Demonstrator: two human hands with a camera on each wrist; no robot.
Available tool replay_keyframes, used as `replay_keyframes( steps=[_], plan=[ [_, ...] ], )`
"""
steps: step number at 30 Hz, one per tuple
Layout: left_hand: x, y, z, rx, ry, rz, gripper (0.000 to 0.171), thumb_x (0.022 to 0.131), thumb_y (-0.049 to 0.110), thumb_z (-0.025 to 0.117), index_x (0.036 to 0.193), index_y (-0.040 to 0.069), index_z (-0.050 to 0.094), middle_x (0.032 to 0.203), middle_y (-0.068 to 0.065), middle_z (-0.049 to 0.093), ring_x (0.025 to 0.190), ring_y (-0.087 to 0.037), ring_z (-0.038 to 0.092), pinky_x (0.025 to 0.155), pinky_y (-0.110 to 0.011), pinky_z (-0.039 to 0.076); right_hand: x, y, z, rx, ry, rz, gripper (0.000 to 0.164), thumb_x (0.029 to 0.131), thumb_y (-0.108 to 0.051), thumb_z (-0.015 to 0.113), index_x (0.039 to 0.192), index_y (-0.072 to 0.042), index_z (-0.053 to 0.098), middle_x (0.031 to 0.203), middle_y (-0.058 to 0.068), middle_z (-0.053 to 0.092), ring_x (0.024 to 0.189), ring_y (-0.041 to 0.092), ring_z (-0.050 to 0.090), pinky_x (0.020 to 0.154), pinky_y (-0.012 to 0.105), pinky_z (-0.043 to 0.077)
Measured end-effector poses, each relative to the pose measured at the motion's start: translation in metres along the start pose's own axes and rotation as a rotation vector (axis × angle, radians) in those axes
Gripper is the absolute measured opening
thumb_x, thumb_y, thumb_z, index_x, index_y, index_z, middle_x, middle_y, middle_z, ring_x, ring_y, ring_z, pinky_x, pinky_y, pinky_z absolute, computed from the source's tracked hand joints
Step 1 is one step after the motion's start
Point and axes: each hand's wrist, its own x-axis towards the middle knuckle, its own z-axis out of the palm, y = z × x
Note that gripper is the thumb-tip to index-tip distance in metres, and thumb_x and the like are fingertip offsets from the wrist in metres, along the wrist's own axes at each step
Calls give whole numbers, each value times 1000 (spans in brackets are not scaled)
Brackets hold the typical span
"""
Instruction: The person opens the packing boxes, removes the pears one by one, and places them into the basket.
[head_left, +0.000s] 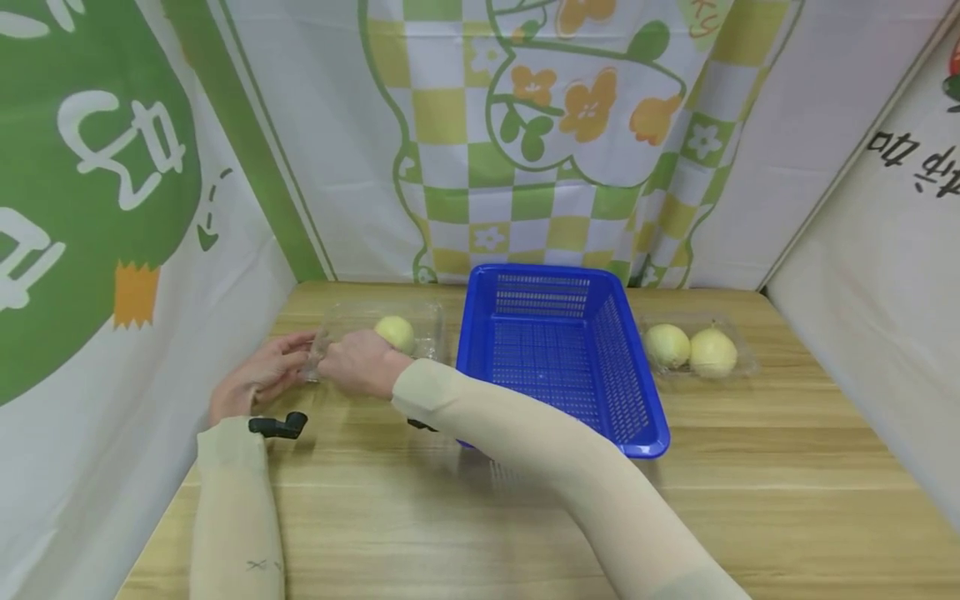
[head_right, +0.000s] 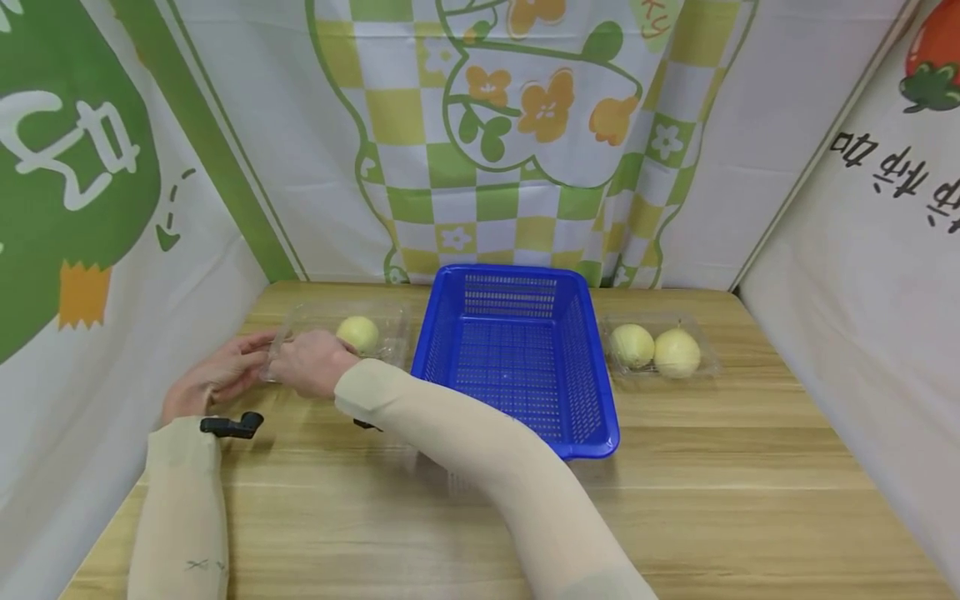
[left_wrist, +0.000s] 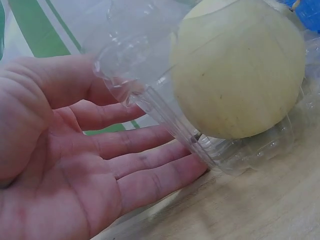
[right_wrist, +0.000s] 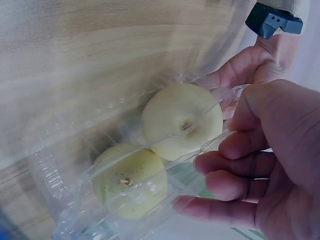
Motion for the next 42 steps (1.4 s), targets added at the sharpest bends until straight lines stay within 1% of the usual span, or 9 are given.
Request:
replay_keyframes(
  steps=[6, 13, 16, 19, 23, 27, 34, 37, 42],
  plan=[
    [-1, -1, -2, -40, -22, 41, 52, 103, 2, 42, 150, -5, 21, 118, 18, 62, 102, -4, 64, 82, -23, 55, 0, 3, -1, 20, 9, -2, 30, 99, -22, 48, 125, -31, 62, 114, -10, 66, 73, 6, 55, 61, 19, 51],
    [-5, -1, -2, -72, -30, 58, 35, 102, 0, 41, 134, 15, 44, 116, 16, 65, 99, -5, 66, 80, -23, 56, -2, 7, -6, 89, 13, 14, 34, 97, -23, 52, 130, -27, 60, 103, -10, 67, 64, 6, 49, 57, 18, 47],
    [-6, -1, -3, -92, -44, 62, 34, 102, 1, 42, 129, 21, 49, 116, 13, 66, 98, -6, 66, 79, -24, 56, -3, 9, -9, 119, 19, -10, 33, 96, -21, 52, 128, -26, 61, 106, -8, 68, 68, 6, 53, 58, 19, 49],
    [-7, 0, -4, -102, -50, 50, 34, 102, 3, 45, 129, 22, 52, 116, 13, 66, 88, -5, 65, 78, -23, 56, -2, 18, -16, 219, 42, -26, 41, 99, -22, 49, 139, -31, 53, 126, -7, 65, 88, 8, 63, 69, 23, 53],
    [-7, 0, -5, -66, -31, 17, 36, 102, 5, 48, 136, 17, 48, 118, 15, 66, 88, -3, 64, 79, -22, 56, -2, 38, -31, 346, 65, 11, 33, 101, -25, 49, 133, -24, 57, 122, -3, 66, 99, 11, 64, 80, 25, 54],
    [-8, 0, -4, 5, -17, -6, 48, 101, 6, 51, 145, 4, 32, 119, 18, 64, 102, -4, 66, 83, -26, 56, -4, 49, -37, 391, 18, 14, 19, 98, -24, 53, 112, -16, 63, 96, -4, 64, 82, 9, 60, 72, 22, 52],
    [-13, -4, -6, 26, -55, -8, 57, 101, 4, 49, 150, -2, 19, 124, 17, 62, 109, -9, 66, 89, -33, 56, -1, 54, -40, 394, -2, -4, 24, 98, -22, 51, 118, -14, 62, 105, -3, 67, 88, 10, 63, 76, 22, 52],
    [-16, -3, -8, 45, -79, -6, 63, 102, 5, 49, 152, -4, 13, 139, 3, 56, 113, -9, 64, 92, -38, 55, -4, 66, -49, 422, -4, 11, 26, 99, -23, 50, 121, -13, 60, 107, -2, 67, 89, 10, 63, 75, 20, 52],
    [-17, 3, -5, 71, -45, -46, 68, 99, 11, 56, 153, -1, 15, 157, -25, 29, 114, -9, 64, 92, -42, 55, -11, 84, -62, 427, 39, 22, 19, 99, -23, 50, 110, -12, 60, 90, -2, 61, 75, 9, 55, 68, 20, 48]
  ],
)
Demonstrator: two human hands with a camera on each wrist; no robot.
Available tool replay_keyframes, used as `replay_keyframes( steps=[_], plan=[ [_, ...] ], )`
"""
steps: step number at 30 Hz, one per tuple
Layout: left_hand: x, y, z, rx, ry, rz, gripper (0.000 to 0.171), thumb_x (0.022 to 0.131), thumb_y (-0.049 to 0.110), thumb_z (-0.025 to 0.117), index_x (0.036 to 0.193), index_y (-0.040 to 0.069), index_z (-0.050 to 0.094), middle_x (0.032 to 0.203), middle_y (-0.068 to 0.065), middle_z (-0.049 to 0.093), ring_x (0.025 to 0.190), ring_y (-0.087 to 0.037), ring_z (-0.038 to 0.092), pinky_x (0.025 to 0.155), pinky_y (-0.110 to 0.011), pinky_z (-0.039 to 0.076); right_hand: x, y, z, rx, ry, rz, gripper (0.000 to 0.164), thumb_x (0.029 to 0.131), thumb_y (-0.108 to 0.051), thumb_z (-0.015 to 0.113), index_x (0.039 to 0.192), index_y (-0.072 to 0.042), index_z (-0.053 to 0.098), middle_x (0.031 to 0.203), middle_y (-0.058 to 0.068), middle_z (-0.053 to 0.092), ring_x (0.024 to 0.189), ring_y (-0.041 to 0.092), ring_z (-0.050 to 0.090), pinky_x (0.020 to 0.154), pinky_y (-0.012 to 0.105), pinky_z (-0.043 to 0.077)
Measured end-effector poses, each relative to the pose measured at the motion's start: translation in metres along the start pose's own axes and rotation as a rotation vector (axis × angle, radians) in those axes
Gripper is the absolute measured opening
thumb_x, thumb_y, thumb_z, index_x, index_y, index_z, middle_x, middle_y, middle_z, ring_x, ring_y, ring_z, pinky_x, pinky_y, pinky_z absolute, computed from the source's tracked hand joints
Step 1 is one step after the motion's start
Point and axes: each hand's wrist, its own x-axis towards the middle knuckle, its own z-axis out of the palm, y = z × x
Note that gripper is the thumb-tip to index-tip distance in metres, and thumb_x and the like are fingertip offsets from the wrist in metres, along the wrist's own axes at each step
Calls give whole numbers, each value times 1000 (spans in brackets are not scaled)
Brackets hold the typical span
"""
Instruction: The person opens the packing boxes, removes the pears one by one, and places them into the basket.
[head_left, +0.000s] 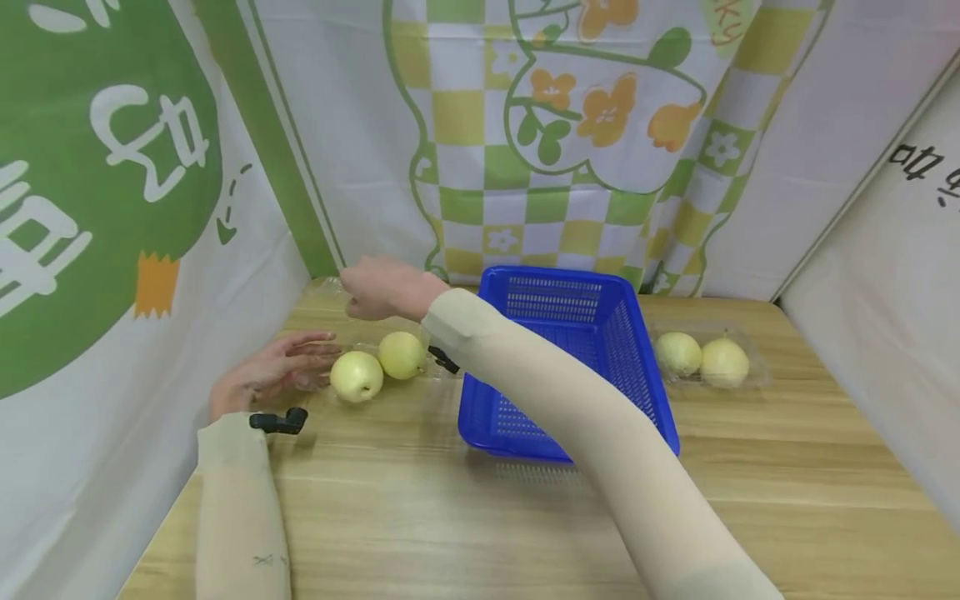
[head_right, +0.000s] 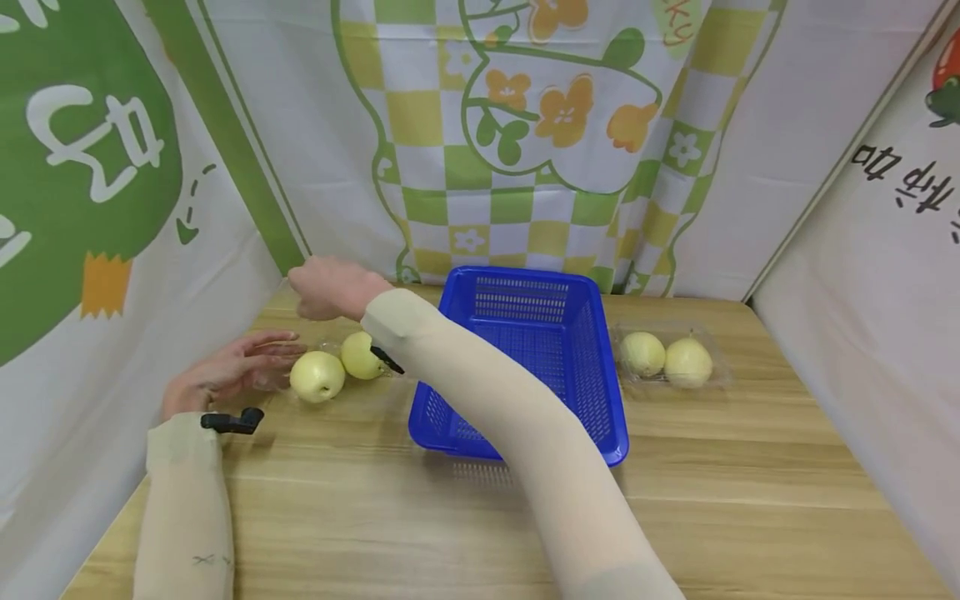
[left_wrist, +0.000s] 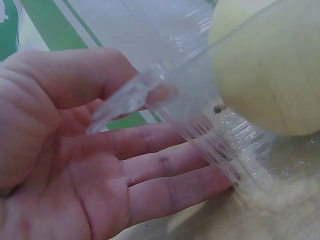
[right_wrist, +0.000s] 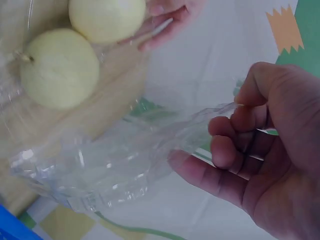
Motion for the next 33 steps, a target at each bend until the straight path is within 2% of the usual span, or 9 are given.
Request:
replay_keyframes(
  steps=[5, 9, 12, 15, 18, 23, 29, 33],
  plan=[
    [-2, 2, 1, 48, 32, -35, 67, 98, 13, 59, 152, 1, 21, 154, -28, 32, 113, -11, 65, 90, -40, 56, -2, 4, -9, -29, 24, 15, 16, 98, -22, 50, 106, -14, 61, 89, -4, 59, 75, 9, 53, 67, 22, 48],
    [-6, 1, 0, 52, 3, -10, 65, 99, 13, 56, 151, -4, 20, 151, -27, 37, 112, -11, 65, 84, -37, 57, -2, 4, -12, -49, 43, 47, 17, 97, -21, 52, 108, -14, 63, 97, -3, 65, 84, 11, 60, 72, 25, 52],
    [-9, -1, -1, 24, -30, 24, 61, 101, 10, 51, 149, -8, 18, 146, -19, 48, 112, -11, 65, 81, -35, 58, -2, 4, -15, -71, 55, 85, 19, 98, -18, 50, 112, -14, 62, 105, 0, 67, 92, 15, 63, 75, 29, 54],
    [-11, -2, -2, 10, -39, 32, 57, 102, 10, 50, 147, -9, 20, 137, -5, 59, 111, -10, 66, 80, -34, 58, -2, 5, -17, -108, 71, 121, 21, 98, -13, 49, 115, -15, 61, 108, 2, 67, 96, 18, 63, 76, 33, 55],
    [-12, -2, -1, 21, -30, 12, 56, 101, 12, 52, 145, -8, 24, 130, 4, 63, 112, -8, 65, 81, -36, 58, -1, 7, -18, -134, 86, 145, 22, 98, -10, 50, 116, -15, 61, 109, 2, 67, 96, 18, 63, 75, 33, 56],
    [-13, 0, 1, 57, 2, -42, 54, 99, 14, 57, 141, -7, 30, 124, 5, 64, 111, -8, 64, 87, -40, 57, 1, 13, -17, -116, 126, 204, 25, 96, -6, 50, 115, -15, 63, 105, 0, 68, 91, 15, 63, 74, 30, 56],
    [-16, 3, 2, -10, -5, -96, 54, 99, 13, 57, 140, -5, 28, 124, 2, 62, 112, -12, 63, 91, -54, 53, 2, 19, -19, -103, 166, 239, 26, 95, -6, 52, 115, -16, 64, 104, -1, 69, 87, 15, 63, 67, 29, 54],
    [-17, 4, 2, -24, -4, -118, 53, 99, 13, 57, 140, -4, 27, 124, 4, 63, 112, -12, 64, 91, -56, 53, 1, 24, -18, -110, 167, 250, 23, 95, -10, 52, 113, -16, 65, 104, -1, 69, 86, 15, 63, 66, 28, 54]
  ],
)
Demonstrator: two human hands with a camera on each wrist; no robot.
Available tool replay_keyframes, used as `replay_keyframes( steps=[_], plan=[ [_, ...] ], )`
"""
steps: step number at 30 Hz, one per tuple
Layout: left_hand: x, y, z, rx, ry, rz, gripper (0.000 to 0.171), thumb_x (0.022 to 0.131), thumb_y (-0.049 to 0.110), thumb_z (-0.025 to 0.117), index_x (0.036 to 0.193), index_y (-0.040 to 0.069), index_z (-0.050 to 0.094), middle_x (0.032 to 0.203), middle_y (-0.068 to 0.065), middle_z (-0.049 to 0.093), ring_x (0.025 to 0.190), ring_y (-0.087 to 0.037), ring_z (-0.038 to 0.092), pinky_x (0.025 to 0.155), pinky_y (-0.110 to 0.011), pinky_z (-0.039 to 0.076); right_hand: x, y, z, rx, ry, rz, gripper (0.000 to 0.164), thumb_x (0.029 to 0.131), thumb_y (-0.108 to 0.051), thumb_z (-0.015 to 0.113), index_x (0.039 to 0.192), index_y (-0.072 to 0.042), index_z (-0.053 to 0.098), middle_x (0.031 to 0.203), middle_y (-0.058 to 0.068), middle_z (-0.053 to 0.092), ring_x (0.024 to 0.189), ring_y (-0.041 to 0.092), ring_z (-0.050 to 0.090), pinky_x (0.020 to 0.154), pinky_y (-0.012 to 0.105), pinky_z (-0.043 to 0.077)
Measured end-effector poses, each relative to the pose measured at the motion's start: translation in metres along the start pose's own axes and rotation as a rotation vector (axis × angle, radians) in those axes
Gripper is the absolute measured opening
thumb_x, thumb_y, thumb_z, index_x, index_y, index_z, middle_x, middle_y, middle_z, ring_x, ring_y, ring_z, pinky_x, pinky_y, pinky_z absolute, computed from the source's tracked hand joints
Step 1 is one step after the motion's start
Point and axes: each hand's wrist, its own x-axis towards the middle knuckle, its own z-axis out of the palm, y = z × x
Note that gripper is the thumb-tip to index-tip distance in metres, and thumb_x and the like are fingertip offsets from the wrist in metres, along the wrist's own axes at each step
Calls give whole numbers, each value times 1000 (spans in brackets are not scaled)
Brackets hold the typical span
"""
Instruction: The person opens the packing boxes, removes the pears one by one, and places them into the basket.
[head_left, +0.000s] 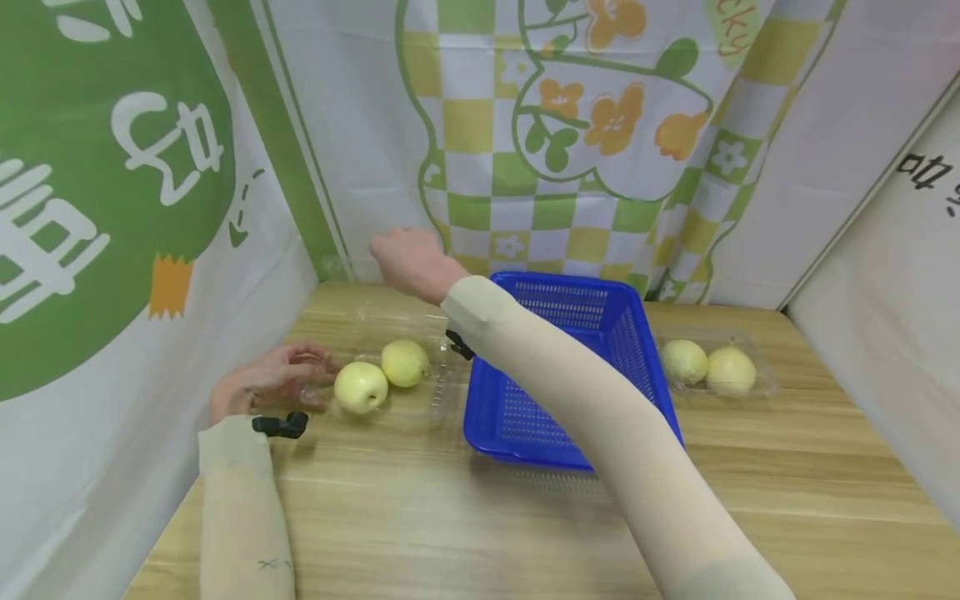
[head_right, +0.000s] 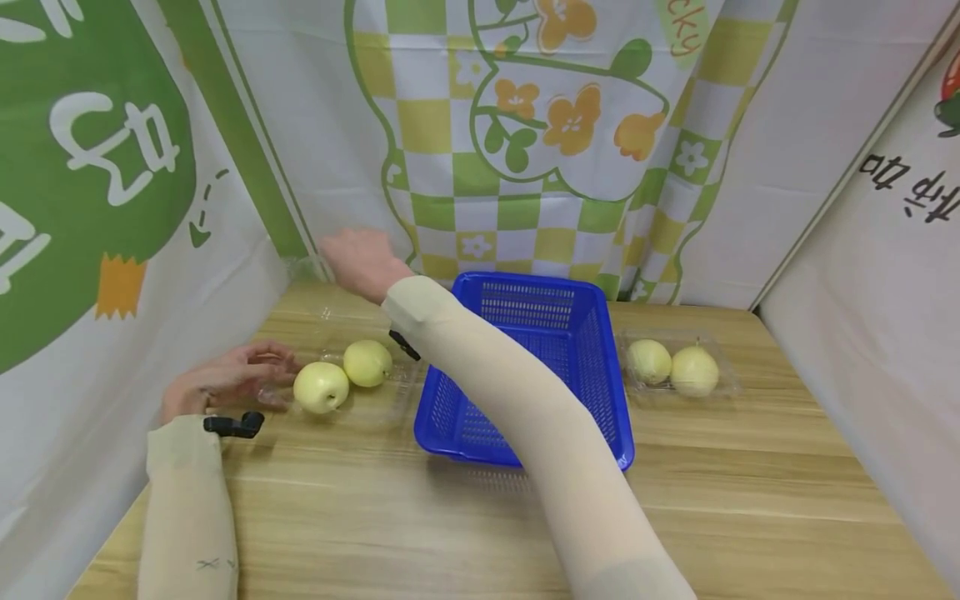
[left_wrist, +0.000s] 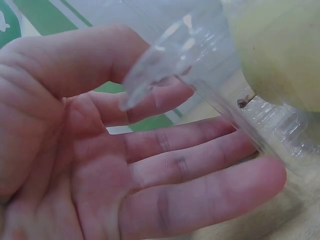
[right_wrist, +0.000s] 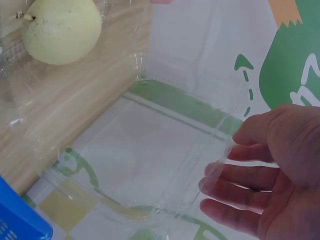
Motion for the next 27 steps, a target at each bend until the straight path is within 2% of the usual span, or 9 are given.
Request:
replay_keyframes(
  steps=[7, 15, 20, 27],
  plan=[
    [-2, 3, -1, -32, -6, -18, 43, 98, 11, 58, 132, 1, 35, 120, 4, 66, 111, -16, 65, 92, -54, 52, -1, 11, 2, 17, 3, 26, 19, 96, -11, 50, 106, -15, 65, 94, -1, 64, 78, 13, 59, 61, 26, 53],
    [-8, 3, 0, 6, 19, -50, 34, 98, 14, 59, 125, 8, 40, 119, 9, 67, 108, -17, 66, 89, -48, 55, -7, 23, 5, 40, -5, 44, 14, 97, -13, 49, 96, -14, 63, 83, -1, 59, 71, 13, 56, 58, 26, 52],
    [-8, 6, 3, 42, 49, -56, 36, 97, 15, 60, 126, 5, 41, 122, 7, 65, 110, -13, 65, 89, -48, 55, -13, 31, 4, 50, -17, 61, 13, 96, -13, 49, 90, -15, 61, 84, -1, 60, 74, 15, 58, 60, 30, 52],
    [-10, 6, 2, 85, 62, -46, 35, 97, 19, 61, 123, 5, 42, 125, 0, 64, 112, -14, 65, 89, -46, 56, -26, 44, 2, 88, -26, 48, 13, 95, -14, 49, 86, -15, 58, 84, 0, 62, 74, 16, 59, 62, 32, 52]
  ],
)
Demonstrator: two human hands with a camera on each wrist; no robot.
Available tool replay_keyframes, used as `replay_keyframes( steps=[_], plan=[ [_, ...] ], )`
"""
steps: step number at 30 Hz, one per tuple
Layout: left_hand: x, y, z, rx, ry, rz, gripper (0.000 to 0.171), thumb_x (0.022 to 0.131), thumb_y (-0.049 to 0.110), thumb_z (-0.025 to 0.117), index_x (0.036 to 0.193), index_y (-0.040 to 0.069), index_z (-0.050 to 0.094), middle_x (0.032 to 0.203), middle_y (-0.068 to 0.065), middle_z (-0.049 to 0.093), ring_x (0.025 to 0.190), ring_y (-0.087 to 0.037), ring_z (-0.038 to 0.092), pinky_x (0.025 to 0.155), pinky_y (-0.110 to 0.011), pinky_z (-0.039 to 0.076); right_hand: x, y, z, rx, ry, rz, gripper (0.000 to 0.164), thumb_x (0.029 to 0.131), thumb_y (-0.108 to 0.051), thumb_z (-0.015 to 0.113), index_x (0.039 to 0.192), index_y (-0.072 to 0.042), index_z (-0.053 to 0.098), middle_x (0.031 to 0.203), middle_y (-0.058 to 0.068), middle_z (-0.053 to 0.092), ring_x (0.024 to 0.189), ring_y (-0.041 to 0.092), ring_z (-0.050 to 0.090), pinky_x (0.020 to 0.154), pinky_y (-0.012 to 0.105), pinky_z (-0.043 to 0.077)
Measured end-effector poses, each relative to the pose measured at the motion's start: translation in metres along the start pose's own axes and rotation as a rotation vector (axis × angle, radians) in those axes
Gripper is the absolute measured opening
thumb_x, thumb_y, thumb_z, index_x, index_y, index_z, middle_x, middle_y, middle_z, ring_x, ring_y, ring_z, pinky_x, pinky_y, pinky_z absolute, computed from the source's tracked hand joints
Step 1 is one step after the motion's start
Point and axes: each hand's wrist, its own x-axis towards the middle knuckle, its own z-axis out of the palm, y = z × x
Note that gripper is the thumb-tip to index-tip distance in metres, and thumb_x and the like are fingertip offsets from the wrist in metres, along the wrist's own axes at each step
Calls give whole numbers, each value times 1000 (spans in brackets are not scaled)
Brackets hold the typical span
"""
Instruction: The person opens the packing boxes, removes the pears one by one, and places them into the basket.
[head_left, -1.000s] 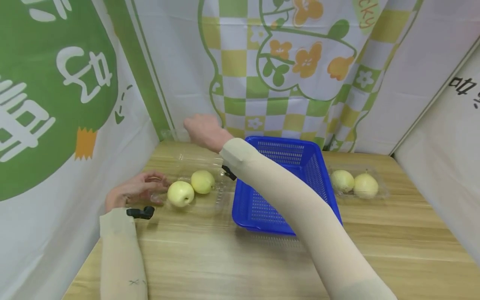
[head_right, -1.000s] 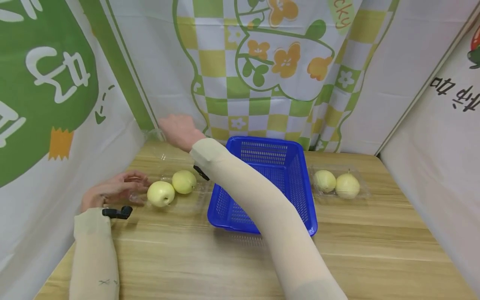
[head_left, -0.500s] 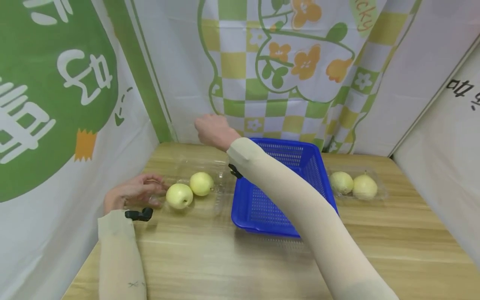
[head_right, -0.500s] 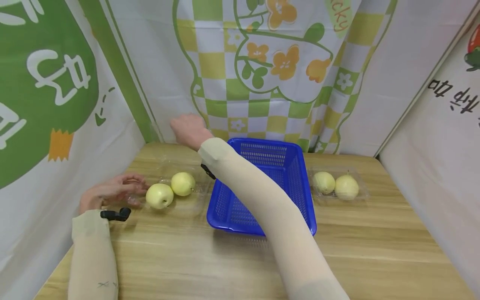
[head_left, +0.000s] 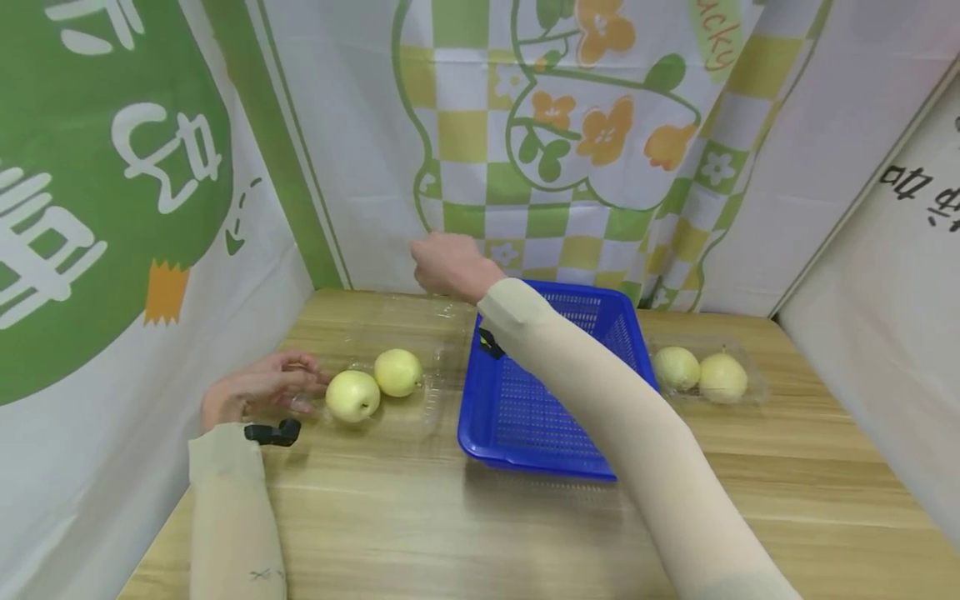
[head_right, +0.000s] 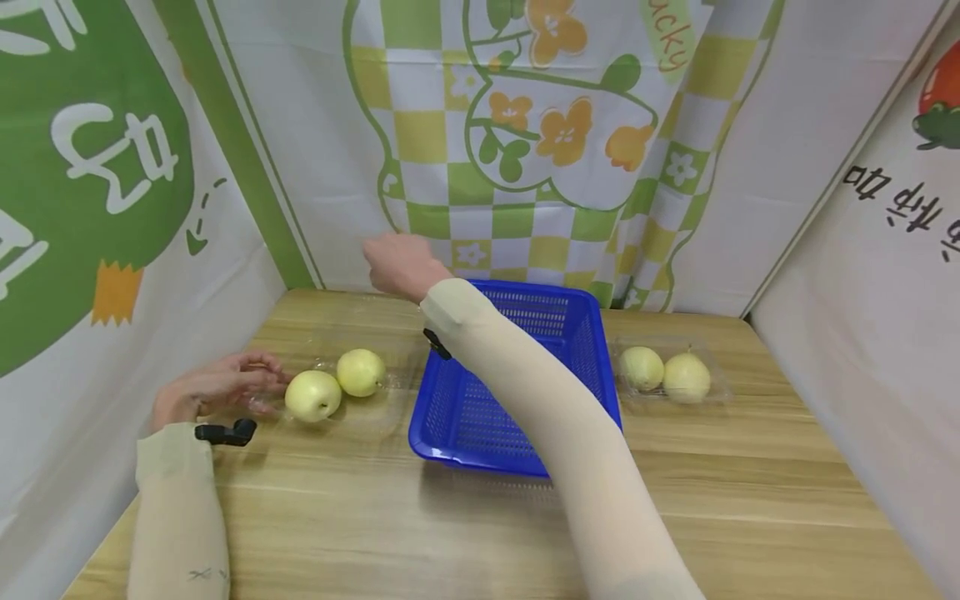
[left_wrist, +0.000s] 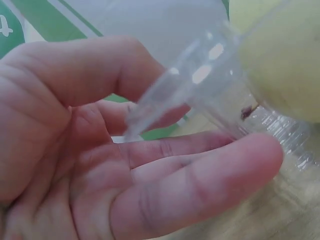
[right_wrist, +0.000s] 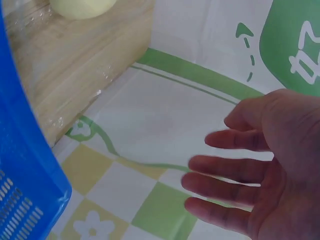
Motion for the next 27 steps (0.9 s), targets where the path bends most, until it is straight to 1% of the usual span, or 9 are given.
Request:
replay_keyframes(
  steps=[2, 5, 8, 11, 16, 20, 27],
  plan=[
    [1, -1, 0, 12, 5, -3, 33, 98, 18, 59, 122, 5, 41, 124, -1, 64, 111, -14, 65, 89, -45, 56, -5, 4, -1, 6, -8, -11, 13, 95, -13, 48, 85, -16, 56, 83, -1, 60, 72, 16, 57, 60, 31, 51],
    [1, -3, 1, 15, 24, -16, 30, 99, 18, 57, 120, 4, 41, 127, -5, 65, 109, -13, 66, 88, -45, 56, -12, 11, -2, 19, -18, -27, 17, 95, -12, 46, 79, -16, 50, 77, -1, 52, 68, 14, 51, 56, 29, 48],
    [3, -3, 1, 28, 33, -16, 27, 100, 19, 56, 117, 3, 43, 134, -12, 61, 110, -13, 66, 88, -45, 56, -18, 19, -3, 33, -7, -33, 23, 94, -10, 45, 72, -16, 44, 70, -1, 46, 63, 13, 46, 52, 27, 43],
    [5, -3, 1, 38, 29, -7, 23, 101, 19, 55, 113, 2, 45, 138, -17, 57, 111, -14, 65, 89, -46, 56, -24, 28, -3, 44, 16, -44, 25, 93, -8, 45, 70, -17, 41, 66, -2, 43, 59, 12, 42, 49, 26, 38],
    [7, 1, 2, 31, 37, -20, 20, 100, 20, 55, 109, 4, 47, 137, -16, 59, 112, -15, 65, 88, -46, 56, -39, 41, -5, 34, 51, -74, 28, 90, -6, 45, 66, -17, 37, 62, -3, 36, 57, 11, 33, 48, 24, 30],
    [7, 4, 3, 41, 30, -16, 20, 101, 22, 55, 107, 5, 46, 138, -16, 58, 114, -14, 64, 89, -45, 56, -49, 47, -7, 31, 67, -86, 29, 88, -6, 47, 64, -18, 37, 60, -3, 35, 57, 12, 34, 49, 26, 31],
    [3, 3, 4, 45, 23, -13, 22, 101, 24, 54, 109, 5, 47, 135, -12, 61, 112, -12, 64, 88, -45, 56, -66, 51, -12, 2, 100, -126, 28, 93, -10, 45, 66, -17, 41, 62, -3, 37, 58, 13, 36, 52, 27, 33]
  ],
)
